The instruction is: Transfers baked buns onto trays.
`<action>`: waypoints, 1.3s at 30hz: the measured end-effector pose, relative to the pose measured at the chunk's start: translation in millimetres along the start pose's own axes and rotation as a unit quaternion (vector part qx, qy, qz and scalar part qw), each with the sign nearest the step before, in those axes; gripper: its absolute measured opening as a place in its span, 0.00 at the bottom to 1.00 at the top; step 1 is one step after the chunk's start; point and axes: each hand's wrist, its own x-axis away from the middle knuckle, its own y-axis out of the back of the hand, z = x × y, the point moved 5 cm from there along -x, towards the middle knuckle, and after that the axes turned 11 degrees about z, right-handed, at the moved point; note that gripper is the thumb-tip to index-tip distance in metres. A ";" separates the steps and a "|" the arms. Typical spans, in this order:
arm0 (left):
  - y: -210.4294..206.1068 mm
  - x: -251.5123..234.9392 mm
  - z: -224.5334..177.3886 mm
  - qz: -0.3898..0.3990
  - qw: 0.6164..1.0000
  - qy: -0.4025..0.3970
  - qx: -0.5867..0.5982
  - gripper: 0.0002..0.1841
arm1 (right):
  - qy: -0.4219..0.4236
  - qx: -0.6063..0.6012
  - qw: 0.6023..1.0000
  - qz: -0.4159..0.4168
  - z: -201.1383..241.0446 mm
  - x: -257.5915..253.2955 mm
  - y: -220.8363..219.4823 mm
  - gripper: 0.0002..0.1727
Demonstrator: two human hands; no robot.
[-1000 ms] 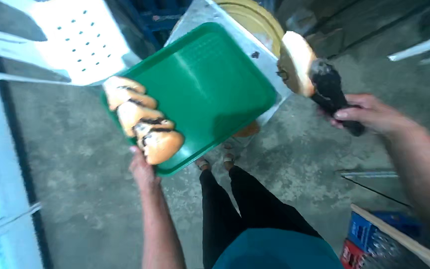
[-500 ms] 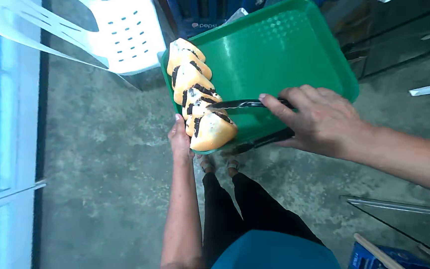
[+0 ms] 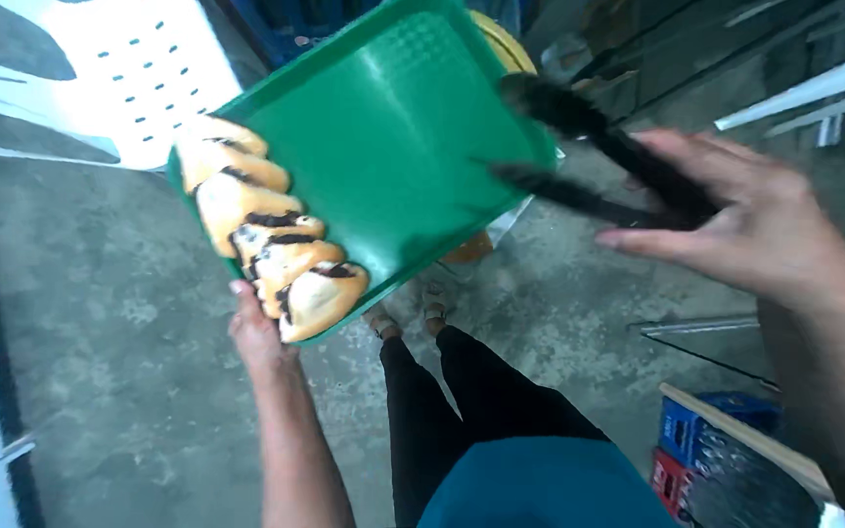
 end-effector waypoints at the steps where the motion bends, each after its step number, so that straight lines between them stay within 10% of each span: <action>1: 11.2 -0.7 -2.8 -0.008 1.000 -0.011 -0.003 0.25 | -0.058 -0.014 0.998 -0.019 -24.0 12.4 -3.2 0.45; 5: 59.1 1.9 -21.2 -0.023 0.998 -0.043 -0.031 0.27 | -0.205 0.019 0.974 0.094 -102.4 26.7 -89.7 0.49; 10: 96.0 19.2 -50.2 -0.032 0.995 -0.077 -0.054 0.28 | -0.116 0.134 0.964 0.196 -145.5 -4.7 -180.8 0.53; 24: 97.9 64.1 6.5 -0.063 0.997 -0.021 -0.041 0.28 | -0.237 -0.188 0.910 0.284 -162.5 -31.0 -175.4 0.40; 28: 114.8 72.8 4.5 -0.063 0.997 -0.030 -0.031 0.27 | -0.288 -0.388 0.822 0.302 -164.3 -14.9 -177.3 0.17; 31: 131.4 81.2 -9.3 -0.070 0.994 -0.041 -0.078 0.26 | -0.282 -0.480 0.783 0.277 -174.6 -11.0 -169.9 0.23; 36: 119.3 87.6 -25.1 -0.067 0.991 -0.025 -0.113 0.25 | -0.158 -0.350 0.903 0.191 -134.0 -36.7 -97.8 0.23; 39: 101.8 82.6 -16.1 -0.041 0.996 -0.012 -0.080 0.28 | -0.031 -0.179 0.976 0.121 -57.2 -69.5 -51.8 0.42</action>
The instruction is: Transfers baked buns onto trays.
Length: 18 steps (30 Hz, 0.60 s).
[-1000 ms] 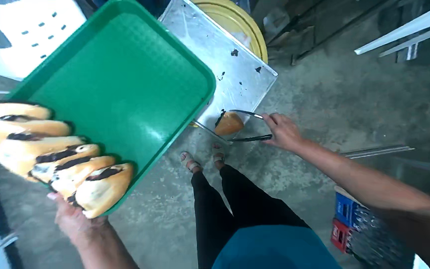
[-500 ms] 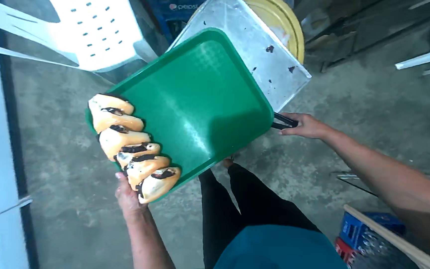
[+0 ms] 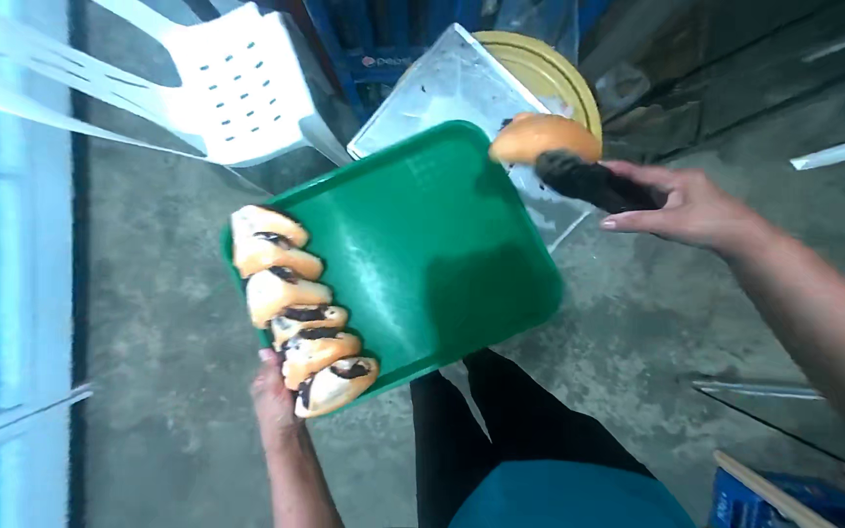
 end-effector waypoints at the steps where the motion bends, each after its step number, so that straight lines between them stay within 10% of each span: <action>1: -9.9 -0.8 2.7 0.013 1.000 0.005 0.016 0.28 | 0.058 0.070 0.996 -0.019 27.8 -9.3 0.1 0.45; 9: -56.6 0.6 6.5 0.077 0.994 -0.004 0.079 0.29 | 0.282 0.419 0.860 -0.073 125.7 -87.6 -36.9 0.44; 13: -49.0 -2.3 3.5 0.084 0.993 -0.017 0.078 0.29 | 0.197 0.404 0.894 0.006 136.4 -83.9 -35.0 0.57; 18: -49.7 -6.6 -1.7 0.087 0.992 -0.021 0.093 0.29 | 0.224 0.407 0.885 -0.035 148.9 -84.7 -42.2 0.43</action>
